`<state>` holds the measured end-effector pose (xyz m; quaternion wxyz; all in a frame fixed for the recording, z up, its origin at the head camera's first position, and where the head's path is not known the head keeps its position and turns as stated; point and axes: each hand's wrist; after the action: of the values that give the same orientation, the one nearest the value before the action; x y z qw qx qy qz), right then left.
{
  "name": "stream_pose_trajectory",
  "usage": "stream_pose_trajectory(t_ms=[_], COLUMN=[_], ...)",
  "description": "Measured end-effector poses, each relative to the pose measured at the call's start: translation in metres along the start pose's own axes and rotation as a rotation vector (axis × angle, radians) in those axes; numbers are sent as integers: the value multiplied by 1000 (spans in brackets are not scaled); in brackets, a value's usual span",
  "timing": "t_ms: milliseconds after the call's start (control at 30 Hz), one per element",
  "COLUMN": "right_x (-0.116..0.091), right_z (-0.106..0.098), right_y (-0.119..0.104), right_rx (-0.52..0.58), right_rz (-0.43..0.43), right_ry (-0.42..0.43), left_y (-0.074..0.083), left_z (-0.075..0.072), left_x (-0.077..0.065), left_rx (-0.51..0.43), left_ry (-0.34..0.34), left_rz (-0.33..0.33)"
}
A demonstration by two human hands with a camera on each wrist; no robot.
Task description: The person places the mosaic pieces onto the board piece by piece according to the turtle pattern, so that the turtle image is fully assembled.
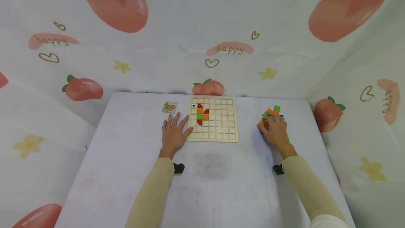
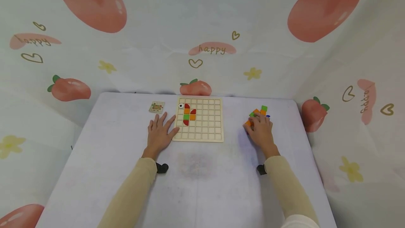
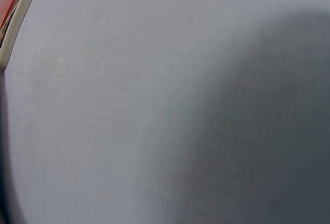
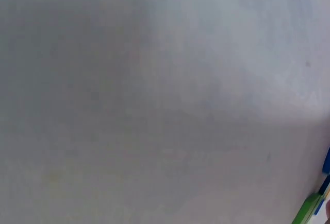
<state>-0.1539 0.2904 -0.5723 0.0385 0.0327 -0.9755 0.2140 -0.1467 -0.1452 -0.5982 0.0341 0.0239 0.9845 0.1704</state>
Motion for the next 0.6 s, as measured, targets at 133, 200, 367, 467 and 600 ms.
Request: stream_pose_trajectory(t_ms=[133, 200, 367, 467, 600], right_x=[0, 0, 2, 3, 5], right_z=[-1, -1, -1, 0, 2], right_y=[3, 3, 1, -1, -7], right_rx=[35, 58, 87, 86, 95], right_rz=[30, 40, 45, 31, 3], right_ry=[21, 22, 33, 40, 50], left_y=[0, 0, 0, 1, 1], left_z=[0, 0, 1, 1, 1], left_x=[1, 1, 1, 0, 1], left_rx=[6, 11, 6, 0, 3], left_ry=[4, 6, 5, 2, 2], left_rz=[0, -1, -3, -8, -12])
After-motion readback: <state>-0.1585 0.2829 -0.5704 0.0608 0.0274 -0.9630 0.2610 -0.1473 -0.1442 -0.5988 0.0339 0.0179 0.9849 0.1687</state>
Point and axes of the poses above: each hand's wrist, its own x-axis towards the middle knuckle, its own z-axis out of the palm, y = z × x, and after that the axes turned 1 degree about y, right-handed
